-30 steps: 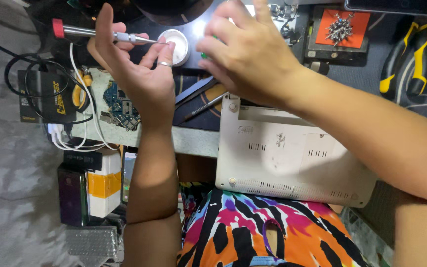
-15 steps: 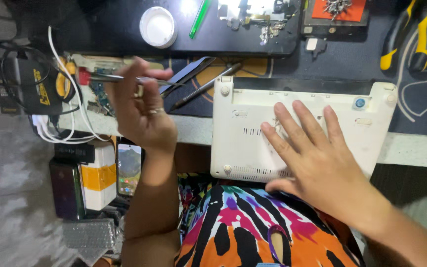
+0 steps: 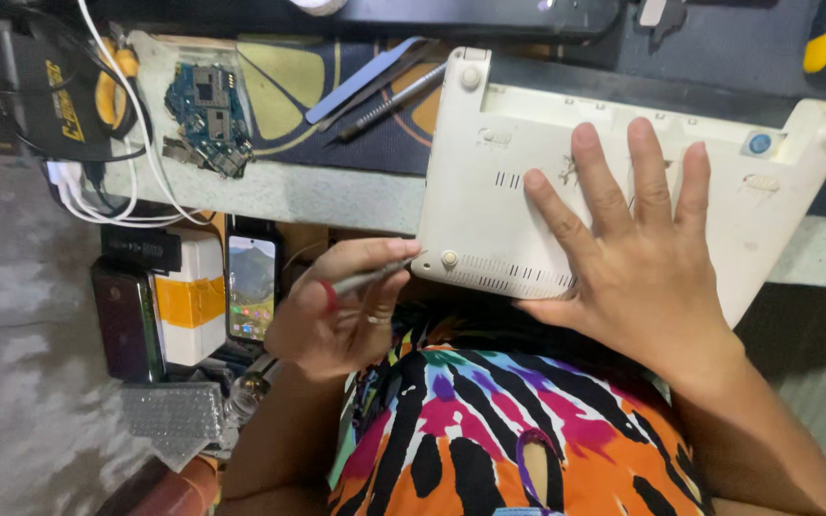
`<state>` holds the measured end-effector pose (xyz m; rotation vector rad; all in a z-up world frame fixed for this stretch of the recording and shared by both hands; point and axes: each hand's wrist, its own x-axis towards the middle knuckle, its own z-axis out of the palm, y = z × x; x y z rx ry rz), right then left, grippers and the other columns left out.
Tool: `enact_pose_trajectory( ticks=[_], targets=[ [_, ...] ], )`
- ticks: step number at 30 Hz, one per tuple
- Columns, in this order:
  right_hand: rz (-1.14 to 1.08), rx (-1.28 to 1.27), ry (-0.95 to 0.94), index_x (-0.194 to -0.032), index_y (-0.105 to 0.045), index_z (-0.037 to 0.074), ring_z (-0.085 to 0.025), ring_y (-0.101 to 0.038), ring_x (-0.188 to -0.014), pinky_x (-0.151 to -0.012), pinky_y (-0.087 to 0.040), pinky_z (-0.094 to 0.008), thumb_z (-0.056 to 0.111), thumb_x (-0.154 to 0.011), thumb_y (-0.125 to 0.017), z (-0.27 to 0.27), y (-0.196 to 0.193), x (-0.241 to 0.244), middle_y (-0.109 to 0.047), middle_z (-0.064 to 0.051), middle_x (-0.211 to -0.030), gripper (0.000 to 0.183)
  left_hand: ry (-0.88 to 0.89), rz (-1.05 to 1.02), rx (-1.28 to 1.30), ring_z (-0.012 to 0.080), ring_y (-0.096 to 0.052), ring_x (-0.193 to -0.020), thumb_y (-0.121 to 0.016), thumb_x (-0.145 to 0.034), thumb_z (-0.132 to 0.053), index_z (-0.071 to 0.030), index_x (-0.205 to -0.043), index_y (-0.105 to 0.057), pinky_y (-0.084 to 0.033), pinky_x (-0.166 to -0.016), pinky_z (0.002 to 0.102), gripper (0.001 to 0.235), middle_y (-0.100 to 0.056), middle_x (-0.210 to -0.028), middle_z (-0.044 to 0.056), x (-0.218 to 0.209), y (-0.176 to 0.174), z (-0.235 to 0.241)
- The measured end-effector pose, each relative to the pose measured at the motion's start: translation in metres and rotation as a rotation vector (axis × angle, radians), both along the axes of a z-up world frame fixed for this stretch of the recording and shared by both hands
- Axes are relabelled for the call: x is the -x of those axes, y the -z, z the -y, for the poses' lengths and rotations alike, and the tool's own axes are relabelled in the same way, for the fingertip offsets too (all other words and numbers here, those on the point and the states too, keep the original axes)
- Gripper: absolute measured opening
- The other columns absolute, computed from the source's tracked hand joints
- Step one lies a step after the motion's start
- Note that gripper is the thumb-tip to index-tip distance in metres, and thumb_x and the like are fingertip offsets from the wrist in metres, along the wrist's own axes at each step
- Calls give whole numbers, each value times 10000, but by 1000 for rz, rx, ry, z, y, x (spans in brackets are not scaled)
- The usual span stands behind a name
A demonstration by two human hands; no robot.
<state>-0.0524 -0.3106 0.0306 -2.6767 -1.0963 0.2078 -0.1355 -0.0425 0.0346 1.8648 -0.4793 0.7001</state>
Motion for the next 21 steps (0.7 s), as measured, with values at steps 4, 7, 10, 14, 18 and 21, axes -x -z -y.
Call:
enact_pose_trajectory(
  ticks=[4,7,10,14,18,21],
  targets=[
    [6,-4,0,-1680,-363,253,-483,-47,-1564,-1210,6,-722,781,-651,-776,0,0,2,-141,-187,-1734,1228,4,21,-110,376,-767,-903,-669,-916,98,-127,-1557,-388,-694,-721,427,735,-670,-1072,271,9,-1,2],
    [11,-10,5,-1678,-364,254,-476,-53,-1570,-1218,-1,-723,768,-656,-790,0,-2,1,-144,-178,-1738,1221,48,27,-169,378,-761,-919,-681,-929,131,-144,-1602,-390,-697,-745,423,782,-655,-1074,266,9,-1,4],
    [10,4,0,-1667,-363,244,-480,-49,-1569,-1214,-2,-721,727,-622,-810,-1,-3,1,-139,-189,-1729,1235,77,132,-243,370,-747,-965,-687,-971,151,-83,-1563,-313,-692,-792,424,739,-653,-1142,251,4,4,3],
    [12,-8,4,-1649,-371,254,-479,-68,-1553,-1204,-20,-724,732,-588,-821,-2,-2,0,-145,-183,-1716,1248,77,128,-172,368,-752,-927,-660,-925,159,-114,-1573,-277,-690,-760,431,801,-654,-1122,261,3,13,3],
    [24,-22,-5,-1637,-370,247,-490,-87,-1538,-1190,-36,-729,725,-587,-825,-3,-3,-1,-149,-192,-1702,1240,141,42,-106,376,-742,-1003,-671,-905,129,-179,-1619,-249,-682,-839,434,885,-644,-1180,260,6,10,2],
    [24,-22,-6,-1631,-363,246,-487,-93,-1539,-1192,-38,-728,717,-593,-823,-3,-4,-1,-155,-187,-1700,1230,189,-51,-86,400,-710,-1115,-658,-950,134,-254,-1647,-240,-668,-931,438,901,-603,-1259,279,15,2,2]
  ],
)
